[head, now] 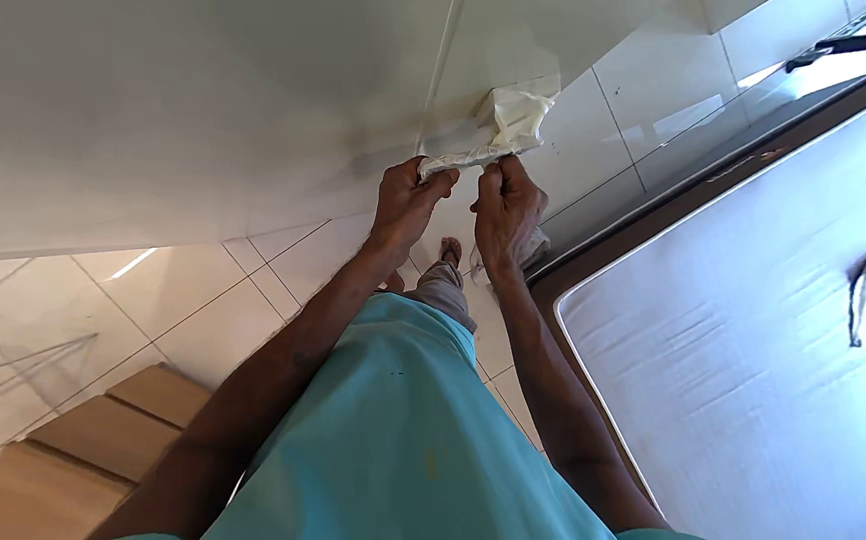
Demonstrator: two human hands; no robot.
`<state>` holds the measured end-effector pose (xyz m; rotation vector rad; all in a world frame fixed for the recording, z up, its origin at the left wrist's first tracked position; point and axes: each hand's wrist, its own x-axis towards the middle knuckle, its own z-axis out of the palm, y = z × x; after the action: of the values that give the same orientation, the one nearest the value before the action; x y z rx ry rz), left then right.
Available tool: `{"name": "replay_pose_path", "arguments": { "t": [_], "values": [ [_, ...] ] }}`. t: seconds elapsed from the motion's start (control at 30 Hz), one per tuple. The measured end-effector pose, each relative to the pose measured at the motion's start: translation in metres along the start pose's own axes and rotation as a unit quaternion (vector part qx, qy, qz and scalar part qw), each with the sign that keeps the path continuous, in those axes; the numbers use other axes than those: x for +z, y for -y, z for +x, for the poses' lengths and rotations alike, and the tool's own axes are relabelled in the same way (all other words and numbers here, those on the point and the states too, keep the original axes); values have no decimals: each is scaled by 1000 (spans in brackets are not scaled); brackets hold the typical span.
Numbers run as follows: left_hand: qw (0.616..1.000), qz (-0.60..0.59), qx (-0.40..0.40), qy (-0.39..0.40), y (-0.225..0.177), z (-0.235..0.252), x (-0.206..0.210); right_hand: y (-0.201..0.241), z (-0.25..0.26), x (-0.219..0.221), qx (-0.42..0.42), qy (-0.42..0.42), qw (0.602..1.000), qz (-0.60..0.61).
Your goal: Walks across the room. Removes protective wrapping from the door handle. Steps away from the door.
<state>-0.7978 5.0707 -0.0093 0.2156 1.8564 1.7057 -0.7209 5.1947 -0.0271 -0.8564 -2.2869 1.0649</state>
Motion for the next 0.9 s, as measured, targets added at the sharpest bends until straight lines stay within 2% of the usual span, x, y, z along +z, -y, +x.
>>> {"name": "replay_pose_path", "arguments": {
  "t": [0.1,0.23,0.33,0.43,0.53,0.57,0.6,0.63,0.73,0.77,0.83,0.9],
  "values": [
    [1000,-3,-11,-6,-2,1,2,-3,2,9,-18,-32,999,10],
    [1000,-1,0,-9,-3,2,0,18,-3,-3,69,8,988,140],
    [1000,1,10,-3,0,0,-2,24,-6,-6,114,29,964,238],
    [1000,-4,13,-1,2,-2,-3,31,-5,-19,198,81,914,345],
    [1000,-9,17,5,0,-2,-3,48,4,-41,300,122,827,459],
    [1000,-13,17,8,-1,-2,-4,59,4,-46,305,122,813,480],
    [1000,-14,18,9,-1,-1,-4,68,5,-49,294,118,816,483],
    [1000,-10,20,10,-2,0,-5,72,5,-48,271,116,835,465],
    [1000,8,21,12,-5,4,-6,55,3,-40,114,121,941,296],
    [1000,4,12,12,-6,5,-5,48,0,-38,66,117,962,238],
    [1000,-13,1,14,-8,7,-5,41,-4,-31,-8,105,986,131],
    [1000,-15,13,21,-5,9,-6,44,-6,-19,-69,90,992,58]
  ]
}}
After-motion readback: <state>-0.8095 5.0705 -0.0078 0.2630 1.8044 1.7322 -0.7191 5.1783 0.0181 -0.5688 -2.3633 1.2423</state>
